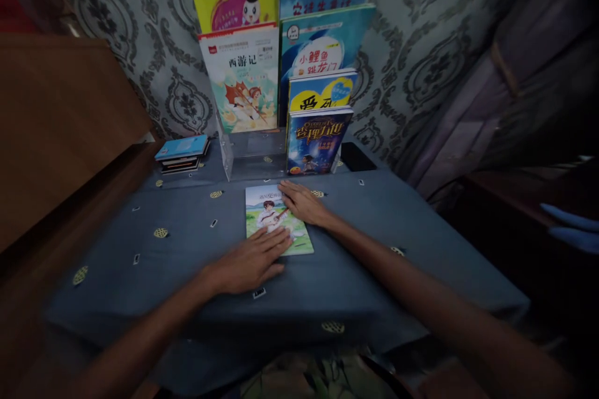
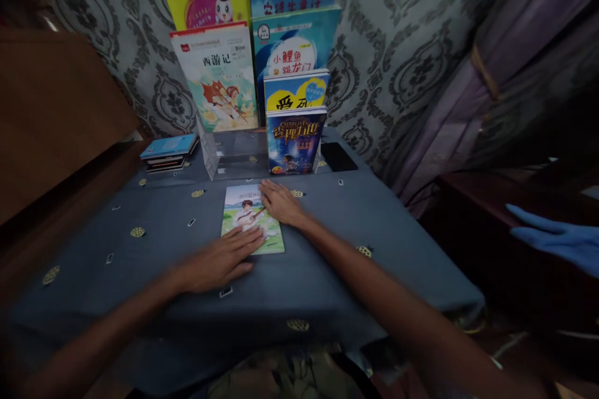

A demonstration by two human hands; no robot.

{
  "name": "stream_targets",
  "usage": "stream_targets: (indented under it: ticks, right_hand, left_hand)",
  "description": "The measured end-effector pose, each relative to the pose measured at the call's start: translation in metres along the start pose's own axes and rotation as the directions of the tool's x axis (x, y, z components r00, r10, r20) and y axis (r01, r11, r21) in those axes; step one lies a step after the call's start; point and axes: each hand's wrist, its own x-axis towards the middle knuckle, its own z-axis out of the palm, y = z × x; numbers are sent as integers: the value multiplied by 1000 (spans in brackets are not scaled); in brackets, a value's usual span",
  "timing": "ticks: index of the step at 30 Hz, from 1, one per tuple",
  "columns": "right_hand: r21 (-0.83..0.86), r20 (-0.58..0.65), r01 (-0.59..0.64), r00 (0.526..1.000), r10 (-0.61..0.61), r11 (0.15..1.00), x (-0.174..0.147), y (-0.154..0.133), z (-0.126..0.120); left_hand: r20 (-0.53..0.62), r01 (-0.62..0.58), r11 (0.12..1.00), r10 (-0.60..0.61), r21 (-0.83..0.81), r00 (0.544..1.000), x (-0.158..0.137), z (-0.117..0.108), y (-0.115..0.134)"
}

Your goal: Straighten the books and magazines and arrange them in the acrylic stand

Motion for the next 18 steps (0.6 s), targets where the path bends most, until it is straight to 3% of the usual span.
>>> stream_targets:
  ticks: [5,9,12,18]
  right_hand:
    - [118,6,-11,1000,11,993,9,8,-10]
    - [221,1,-33,999,33,975,18,17,-21]
    - [283,-16,-34,999,40,958,20,21,-29]
    - [356,-34,-24,999,38,934,17,25,-31]
  left_hand:
    - [55,-54,998,56,-35,997,46,-1,8]
    - [69,-15,1000,15,5,997,82,0,5]
    - [68,12,999,-14,33,998,100,-3,-8]
    - [-54,115,988,-109,104,993,121,-14,-50]
